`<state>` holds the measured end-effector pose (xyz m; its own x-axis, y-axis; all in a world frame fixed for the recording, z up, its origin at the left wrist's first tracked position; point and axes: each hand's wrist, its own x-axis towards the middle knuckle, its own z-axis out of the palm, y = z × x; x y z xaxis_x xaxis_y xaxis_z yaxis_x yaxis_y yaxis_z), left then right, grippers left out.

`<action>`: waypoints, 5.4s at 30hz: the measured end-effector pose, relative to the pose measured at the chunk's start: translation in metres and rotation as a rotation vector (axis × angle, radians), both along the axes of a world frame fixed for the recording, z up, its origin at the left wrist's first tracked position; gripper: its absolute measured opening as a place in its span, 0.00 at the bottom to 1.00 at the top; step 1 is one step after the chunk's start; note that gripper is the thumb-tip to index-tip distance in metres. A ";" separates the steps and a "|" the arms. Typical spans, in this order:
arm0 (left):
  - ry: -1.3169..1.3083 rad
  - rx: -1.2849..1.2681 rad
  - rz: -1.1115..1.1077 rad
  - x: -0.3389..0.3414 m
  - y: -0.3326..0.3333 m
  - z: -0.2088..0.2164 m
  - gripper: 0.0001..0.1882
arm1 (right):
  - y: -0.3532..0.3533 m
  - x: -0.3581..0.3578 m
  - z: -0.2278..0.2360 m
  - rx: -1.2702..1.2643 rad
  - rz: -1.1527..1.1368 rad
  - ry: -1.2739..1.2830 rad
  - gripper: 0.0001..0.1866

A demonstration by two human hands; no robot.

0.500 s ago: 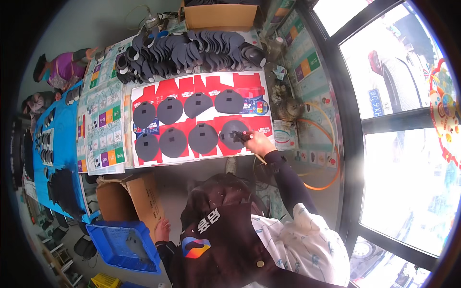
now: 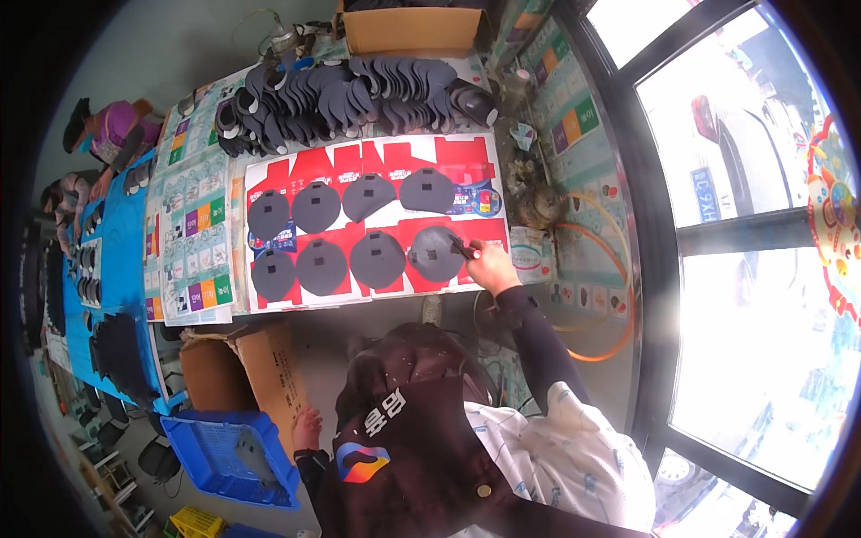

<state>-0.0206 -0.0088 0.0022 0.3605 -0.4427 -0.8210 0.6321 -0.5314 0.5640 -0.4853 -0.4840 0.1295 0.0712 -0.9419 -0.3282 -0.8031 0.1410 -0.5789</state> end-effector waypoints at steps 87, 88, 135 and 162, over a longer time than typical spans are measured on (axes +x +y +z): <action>0.036 0.085 -0.129 0.129 -0.004 -0.044 0.20 | 0.039 0.143 0.028 0.061 -0.021 -0.125 0.19; 0.041 0.078 -0.133 0.139 -0.005 -0.043 0.20 | 0.041 0.148 0.026 0.055 -0.023 -0.119 0.19; 0.062 0.167 -0.086 0.153 0.015 -0.046 0.19 | 0.041 0.149 0.012 0.022 -0.063 -0.076 0.16; 0.248 0.153 -0.034 0.167 0.056 -0.068 0.19 | 0.048 0.161 0.037 0.106 0.266 -0.008 0.12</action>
<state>0.1462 0.0476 -0.0653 0.1270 -0.3154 -0.9404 0.7209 -0.6219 0.3059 -0.3238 -0.4360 0.1661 0.3140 -0.8503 -0.4223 -0.8156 -0.0139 -0.5785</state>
